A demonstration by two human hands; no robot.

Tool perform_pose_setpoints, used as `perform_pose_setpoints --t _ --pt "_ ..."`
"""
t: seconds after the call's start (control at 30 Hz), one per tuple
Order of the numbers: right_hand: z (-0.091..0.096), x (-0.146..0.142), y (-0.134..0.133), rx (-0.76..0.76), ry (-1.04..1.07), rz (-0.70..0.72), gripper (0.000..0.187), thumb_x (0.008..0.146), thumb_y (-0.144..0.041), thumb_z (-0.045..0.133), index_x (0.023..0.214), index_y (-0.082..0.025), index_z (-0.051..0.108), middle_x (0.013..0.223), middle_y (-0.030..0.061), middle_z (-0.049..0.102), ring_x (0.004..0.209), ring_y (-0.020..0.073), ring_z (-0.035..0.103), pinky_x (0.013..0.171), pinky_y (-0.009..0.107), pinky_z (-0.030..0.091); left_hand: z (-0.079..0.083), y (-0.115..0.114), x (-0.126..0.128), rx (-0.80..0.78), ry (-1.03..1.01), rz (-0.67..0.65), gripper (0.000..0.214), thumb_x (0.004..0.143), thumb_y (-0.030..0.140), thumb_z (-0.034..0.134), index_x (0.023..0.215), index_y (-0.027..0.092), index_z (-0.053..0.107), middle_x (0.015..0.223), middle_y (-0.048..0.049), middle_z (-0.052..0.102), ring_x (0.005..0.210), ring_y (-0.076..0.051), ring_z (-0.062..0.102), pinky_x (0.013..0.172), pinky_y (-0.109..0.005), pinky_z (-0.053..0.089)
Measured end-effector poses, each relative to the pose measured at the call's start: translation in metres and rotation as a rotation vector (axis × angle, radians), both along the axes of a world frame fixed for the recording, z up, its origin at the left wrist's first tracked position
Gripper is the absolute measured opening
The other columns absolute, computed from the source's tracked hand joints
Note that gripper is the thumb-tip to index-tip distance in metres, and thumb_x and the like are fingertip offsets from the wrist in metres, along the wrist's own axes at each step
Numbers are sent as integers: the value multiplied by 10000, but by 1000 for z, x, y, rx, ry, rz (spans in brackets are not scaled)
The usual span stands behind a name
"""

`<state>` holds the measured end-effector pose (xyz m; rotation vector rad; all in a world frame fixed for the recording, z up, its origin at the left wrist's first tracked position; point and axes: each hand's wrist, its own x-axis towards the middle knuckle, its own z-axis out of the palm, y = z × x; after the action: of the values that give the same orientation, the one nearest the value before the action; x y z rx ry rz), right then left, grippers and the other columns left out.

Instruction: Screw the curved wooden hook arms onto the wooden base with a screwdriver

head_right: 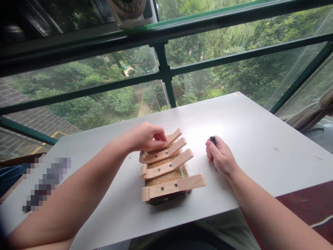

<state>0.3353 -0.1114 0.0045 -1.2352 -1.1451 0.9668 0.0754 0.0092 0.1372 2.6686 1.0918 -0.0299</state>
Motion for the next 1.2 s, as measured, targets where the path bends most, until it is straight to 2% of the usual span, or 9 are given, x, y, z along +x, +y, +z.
perform_pose_setpoints --t 0.27,0.4,0.57,0.67,0.77,0.87,0.93,1.03,1.2 --pt "27 4 12 228 69 -101 192 967 -388 468 905 -222 540 626 -21 519 588 148 538 601 325 453 2 -4 -1 -39 -32 30 183 738 337 627 878 257 713 872 35 757 778 -139 675 634 -211 469" --pt "64 -3 24 418 79 -154 192 941 -352 481 840 -207 558 636 7 523 598 161 529 615 340 457 0 -3 -4 -62 -69 35 179 736 324 633 878 254 714 912 36 762 804 -139 683 632 -205 468" --pt "120 -31 35 588 35 -245 213 954 -336 421 816 -244 555 699 37 525 632 174 496 565 329 393 -4 -3 -6 -96 -130 55 161 737 303 621 858 250 713 891 32 761 775 -141 679 642 -218 473" --pt "138 -49 47 608 -3 -123 202 966 -396 434 854 -254 524 722 17 520 559 143 445 465 296 305 -6 -2 -5 -108 -161 74 138 723 294 632 827 246 710 850 27 755 764 -145 673 657 -225 478" --pt "145 -60 65 545 -94 169 146 959 -361 484 895 -231 505 736 -1 535 549 115 465 461 268 330 -6 -2 -4 -111 -178 86 130 722 298 635 813 237 705 826 19 748 750 -150 665 658 -232 479" --pt "152 -61 79 458 -307 438 64 913 -246 547 943 -211 503 770 -3 567 620 114 519 535 260 399 -7 -3 -4 -107 -188 99 120 732 303 622 792 231 698 801 16 739 724 -152 653 638 -236 476" --pt "160 -60 84 430 -534 541 116 861 -184 591 953 -201 523 794 -6 584 634 102 513 550 249 382 -7 -3 -4 -110 -190 110 114 733 298 614 777 228 693 795 16 736 713 -152 650 628 -236 472" --pt "173 -58 86 427 -804 588 123 814 -162 614 918 -195 556 772 -18 591 626 91 494 557 235 360 -9 -2 -4 -110 -183 118 109 734 282 599 762 220 684 793 17 735 705 -151 647 615 -238 461" --pt "172 -61 91 436 -906 572 104 818 -190 582 921 -190 567 765 -12 609 630 97 500 563 231 333 -12 1 -5 -127 -204 105 107 731 273 602 804 219 659 815 19 731 734 -160 652 648 -252 472"
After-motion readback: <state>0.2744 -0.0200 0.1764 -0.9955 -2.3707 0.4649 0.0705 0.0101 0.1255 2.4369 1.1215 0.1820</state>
